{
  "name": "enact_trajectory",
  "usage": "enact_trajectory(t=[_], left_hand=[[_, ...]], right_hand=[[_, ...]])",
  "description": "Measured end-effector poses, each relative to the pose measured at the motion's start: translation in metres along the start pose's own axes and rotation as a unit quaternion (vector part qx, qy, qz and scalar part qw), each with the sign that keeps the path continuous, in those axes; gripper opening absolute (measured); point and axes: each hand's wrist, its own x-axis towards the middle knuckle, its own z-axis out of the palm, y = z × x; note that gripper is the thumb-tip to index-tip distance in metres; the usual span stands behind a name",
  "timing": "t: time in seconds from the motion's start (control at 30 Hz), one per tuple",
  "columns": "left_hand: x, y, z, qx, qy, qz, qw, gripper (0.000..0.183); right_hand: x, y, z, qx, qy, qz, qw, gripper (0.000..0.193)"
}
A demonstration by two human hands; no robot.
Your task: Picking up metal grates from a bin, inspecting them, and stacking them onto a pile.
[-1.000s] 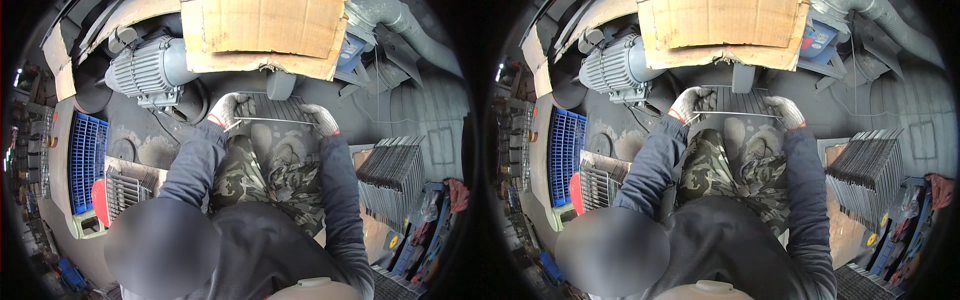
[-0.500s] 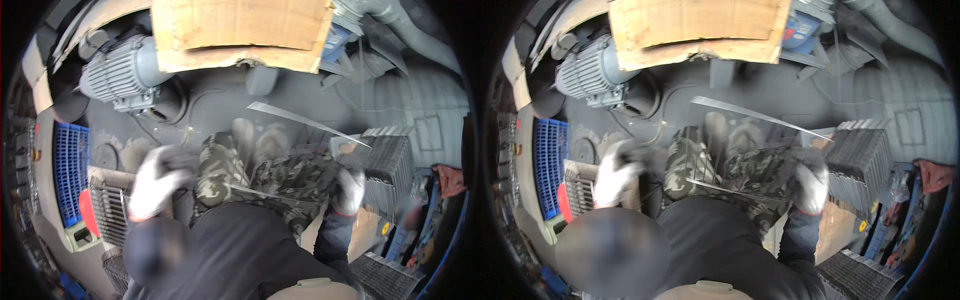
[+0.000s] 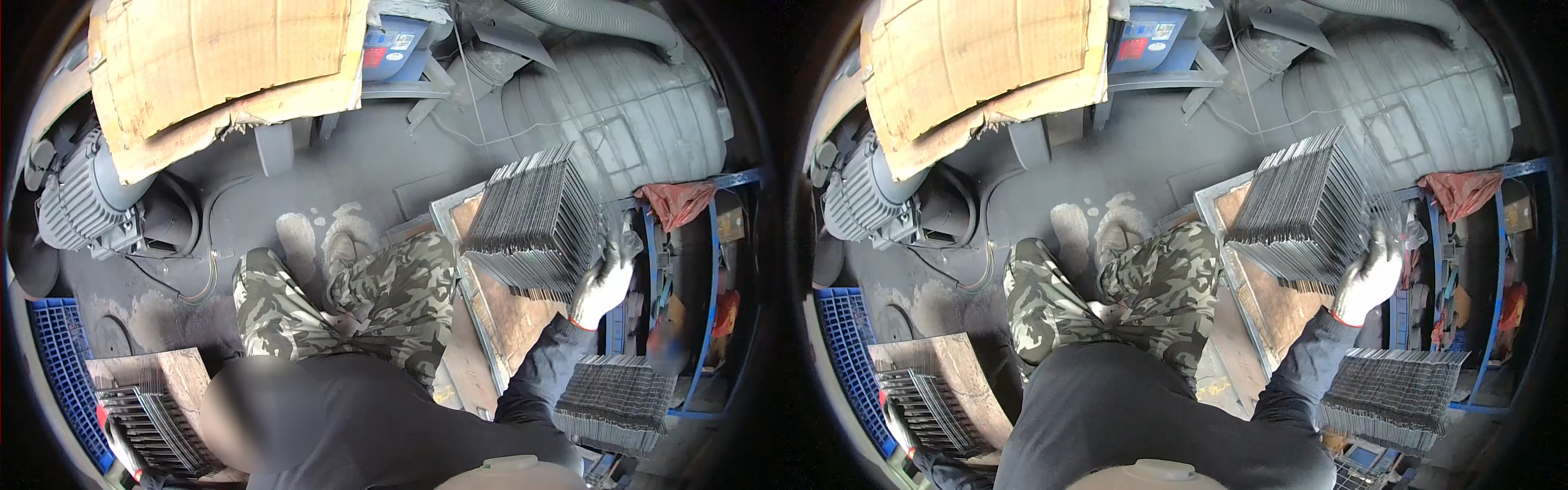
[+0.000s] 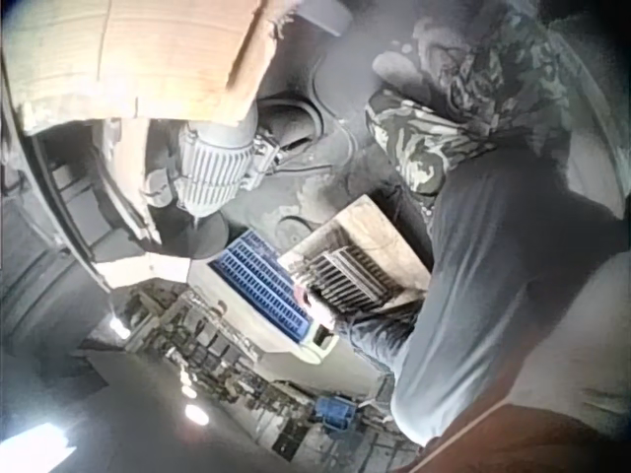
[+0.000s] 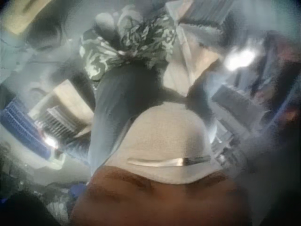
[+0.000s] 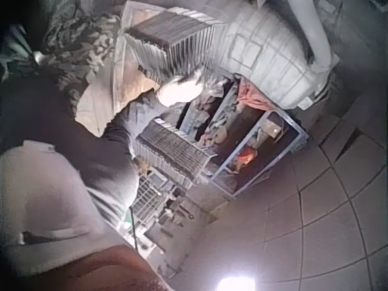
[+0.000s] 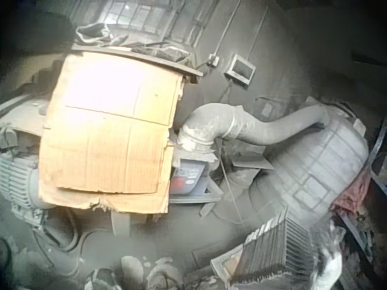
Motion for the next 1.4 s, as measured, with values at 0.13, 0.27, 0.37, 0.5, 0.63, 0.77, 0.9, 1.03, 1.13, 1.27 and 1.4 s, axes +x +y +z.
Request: enact_trajectory(t=[0.13, 0.27, 0.37, 0.5, 0.63, 0.77, 0.9, 1.03, 1.13, 1.27, 1.4], left_hand=[[0.014, -0.007, -0.021, 0.136, 0.012, 0.034, 0.99, 0.045], [-0.011, 0.009, -0.006, 0.181, 0.131, 0.07, 0.972, 0.05], [0.003, 0.031, -0.037, 0.284, 0.137, 0.103, 0.943, 0.051], [-0.007, 0.073, -0.035, 0.165, 0.117, 0.025, 0.979, 0.053], [-0.078, 0.211, 0.034, 0.147, 0.151, 0.087, 0.974, 0.053], [-0.128, 0.319, 0.2, 0.344, 0.179, 0.264, 0.883, 0.039], [-0.16, 0.367, 0.324, 0.321, -0.063, 0.457, 0.827, 0.031], [-0.173, 0.377, 0.458, 0.234, -0.182, 0.631, 0.717, 0.017], [-0.158, 0.369, 0.485, 0.217, -0.074, 0.648, 0.727, 0.042], [-0.117, 0.297, 0.517, 0.11, -0.014, 0.378, 0.919, 0.082], [-0.11, 0.265, 0.579, -0.203, -0.398, 0.082, 0.891, 0.056]], right_hand=[[-0.018, 0.006, 0.02, -0.012, -0.047, -0.013, 0.999, 0.057], [-0.015, 0.001, 0.026, 0.028, -0.055, -0.033, 0.998, 0.051], [-0.02, 0.0, 0.026, 0.048, -0.063, -0.023, 0.997, 0.045], [-0.023, -0.011, 0.018, 0.092, -0.117, -0.053, 0.987, 0.04], [-0.039, -0.015, 0.035, 0.115, 0.018, -0.027, 0.993, 0.051], [-0.026, -0.118, 0.005, 0.282, 0.3, 0.05, 0.91, 0.054], [-0.05, -0.298, -0.008, 0.722, -0.079, 0.17, 0.666, 0.072], [-0.023, -0.372, 0.007, 0.819, -0.433, 0.216, 0.308, 0.05], [-0.06, -0.392, 0.069, 0.841, -0.38, 0.258, 0.286, 0.022], [-0.06, -0.368, 0.121, 0.804, -0.379, 0.328, 0.319, 0.014], [-0.066, -0.332, 0.168, 0.769, -0.378, 0.392, 0.336, 0.013]])
